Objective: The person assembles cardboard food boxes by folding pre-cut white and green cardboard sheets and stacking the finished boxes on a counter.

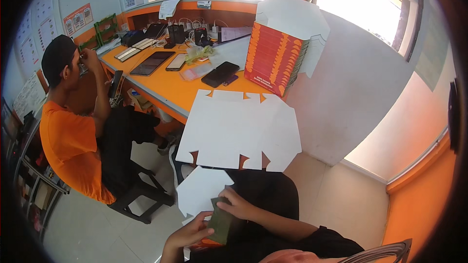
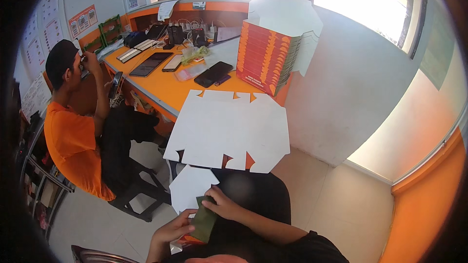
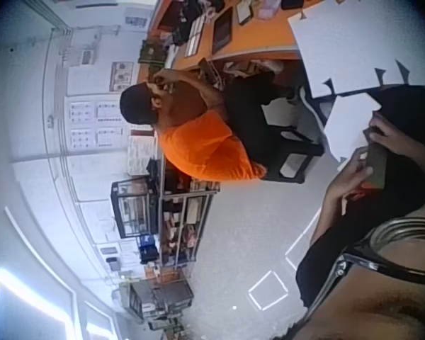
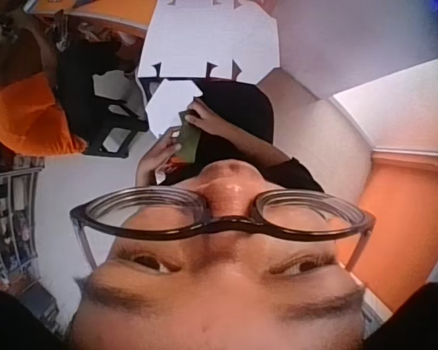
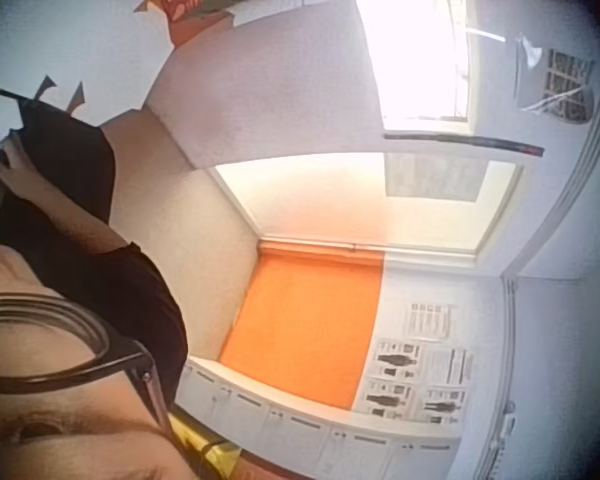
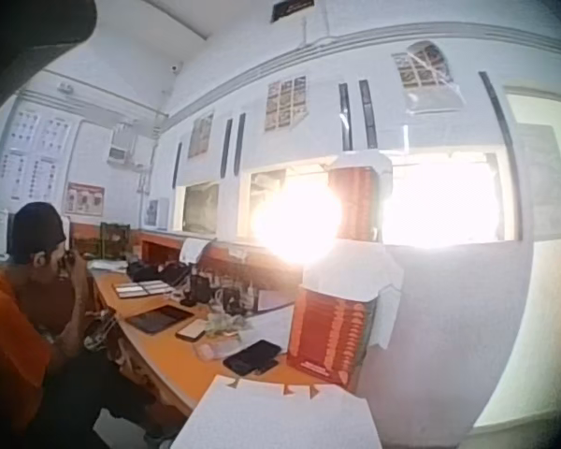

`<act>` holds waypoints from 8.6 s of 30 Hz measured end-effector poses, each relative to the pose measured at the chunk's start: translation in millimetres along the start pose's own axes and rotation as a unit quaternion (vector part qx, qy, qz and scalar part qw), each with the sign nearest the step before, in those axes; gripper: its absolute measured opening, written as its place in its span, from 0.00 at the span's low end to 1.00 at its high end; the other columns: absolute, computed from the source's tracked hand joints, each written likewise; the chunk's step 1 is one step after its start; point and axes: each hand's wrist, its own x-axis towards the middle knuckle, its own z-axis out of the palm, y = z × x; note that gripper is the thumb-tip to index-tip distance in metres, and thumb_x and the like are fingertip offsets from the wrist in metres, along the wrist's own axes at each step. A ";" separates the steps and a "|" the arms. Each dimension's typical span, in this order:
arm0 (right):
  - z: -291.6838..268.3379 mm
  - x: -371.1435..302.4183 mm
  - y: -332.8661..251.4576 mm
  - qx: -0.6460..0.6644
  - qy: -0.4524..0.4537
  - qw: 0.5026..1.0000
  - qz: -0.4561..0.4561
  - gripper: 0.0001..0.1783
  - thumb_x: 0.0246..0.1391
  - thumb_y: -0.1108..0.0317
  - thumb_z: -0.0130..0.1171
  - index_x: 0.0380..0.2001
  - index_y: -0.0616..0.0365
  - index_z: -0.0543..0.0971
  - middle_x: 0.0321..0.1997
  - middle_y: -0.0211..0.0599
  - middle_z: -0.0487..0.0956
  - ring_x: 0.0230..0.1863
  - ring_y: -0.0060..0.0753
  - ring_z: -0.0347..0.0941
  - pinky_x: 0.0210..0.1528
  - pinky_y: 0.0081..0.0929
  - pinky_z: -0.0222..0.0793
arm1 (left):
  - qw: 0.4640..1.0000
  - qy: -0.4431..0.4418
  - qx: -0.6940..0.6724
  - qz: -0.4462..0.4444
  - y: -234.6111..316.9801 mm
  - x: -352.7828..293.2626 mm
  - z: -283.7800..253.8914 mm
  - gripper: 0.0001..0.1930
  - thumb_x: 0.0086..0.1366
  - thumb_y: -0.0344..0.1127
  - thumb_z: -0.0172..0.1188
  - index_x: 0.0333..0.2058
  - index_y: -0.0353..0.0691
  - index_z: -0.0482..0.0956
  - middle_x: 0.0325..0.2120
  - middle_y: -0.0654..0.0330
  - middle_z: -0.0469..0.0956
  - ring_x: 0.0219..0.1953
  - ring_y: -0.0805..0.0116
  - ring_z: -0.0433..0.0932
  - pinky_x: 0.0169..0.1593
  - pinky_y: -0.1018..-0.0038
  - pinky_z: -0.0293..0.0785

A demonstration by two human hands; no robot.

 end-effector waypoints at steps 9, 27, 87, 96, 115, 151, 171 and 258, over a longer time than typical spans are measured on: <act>24.4 4.0 2.6 0.040 0.194 0.979 0.040 0.16 0.54 0.60 0.54 0.40 0.60 0.67 0.45 0.42 0.62 0.48 0.37 0.60 0.52 0.30 0.57 | 0.911 0.240 0.321 0.096 23.8 -17.8 1.7 0.20 0.53 0.27 0.61 0.46 0.42 0.71 0.31 0.55 0.76 0.28 0.67 0.76 0.34 0.77 0.71; 35.0 6.3 -32.1 0.054 0.201 0.978 0.025 0.15 0.53 0.62 0.56 0.38 0.61 0.69 0.41 0.42 0.63 0.45 0.38 0.61 0.49 0.29 0.59 | 0.717 0.365 0.554 0.212 9.3 -15.6 13.2 0.22 0.36 0.34 0.71 0.36 0.43 0.77 0.41 0.60 0.70 0.43 0.56 0.67 0.45 0.62 0.63; 42.0 27.3 -49.0 -0.011 0.056 0.975 -0.214 0.35 0.51 0.61 0.57 0.59 0.55 0.55 0.65 0.44 0.48 0.66 0.48 0.47 0.64 0.44 0.44 | 0.794 0.325 -0.230 0.459 -6.3 -67.3 -1.1 0.36 0.48 0.28 0.63 0.56 0.33 0.56 0.50 0.52 0.68 0.52 0.60 0.69 0.55 0.64 0.65; 0.4 61.3 -110.3 0.257 0.008 0.947 -0.192 0.22 0.53 0.66 0.48 0.51 0.62 0.61 0.53 0.44 0.62 0.56 0.35 0.57 0.58 0.31 0.52 | 0.801 0.216 -0.256 0.495 46.8 -8.8 17.9 0.32 0.54 0.37 0.59 0.56 0.37 0.57 0.53 0.54 0.64 0.56 0.59 0.64 0.58 0.61 0.60; -40.4 68.3 -136.3 -0.035 -0.016 0.968 -0.246 0.28 0.32 0.71 0.71 0.42 0.54 0.74 0.61 0.47 0.55 0.63 0.49 0.54 0.58 0.41 0.60 | 0.771 0.338 -0.193 0.504 61.8 10.2 10.4 0.27 0.56 0.33 0.60 0.53 0.36 0.60 0.50 0.55 0.67 0.52 0.62 0.69 0.54 0.66 0.68; -58.3 38.3 -126.6 0.134 -0.089 0.924 -0.347 0.17 0.34 0.71 0.70 0.30 0.54 0.75 0.48 0.42 0.69 0.53 0.50 0.65 0.54 0.41 0.59 | 0.770 0.303 0.215 0.518 92.9 -42.6 1.2 0.55 0.28 0.56 0.74 0.55 0.37 0.59 0.48 0.45 0.69 0.47 0.58 0.71 0.50 0.67 0.65; -132.0 -16.2 -132.5 0.087 0.116 0.940 -0.310 0.20 0.56 0.56 0.45 0.35 0.64 0.74 0.48 0.42 0.68 0.53 0.42 0.62 0.54 0.38 0.57 | 0.604 0.465 -0.290 0.579 46.2 -66.2 -43.4 0.43 0.55 0.69 0.41 0.61 0.44 0.49 0.59 0.57 0.55 0.60 0.55 0.57 0.60 0.56 0.58; -202.9 52.8 -211.2 -0.513 0.205 0.776 -0.305 0.29 0.37 0.56 0.68 0.36 0.54 0.62 0.45 0.38 0.69 0.60 0.45 0.58 0.56 0.46 0.56 | 0.560 0.308 -0.359 0.680 145.4 -58.4 -54.6 0.23 0.59 0.42 0.54 0.48 0.34 0.65 0.51 0.51 0.64 0.55 0.56 0.63 0.62 0.59 0.54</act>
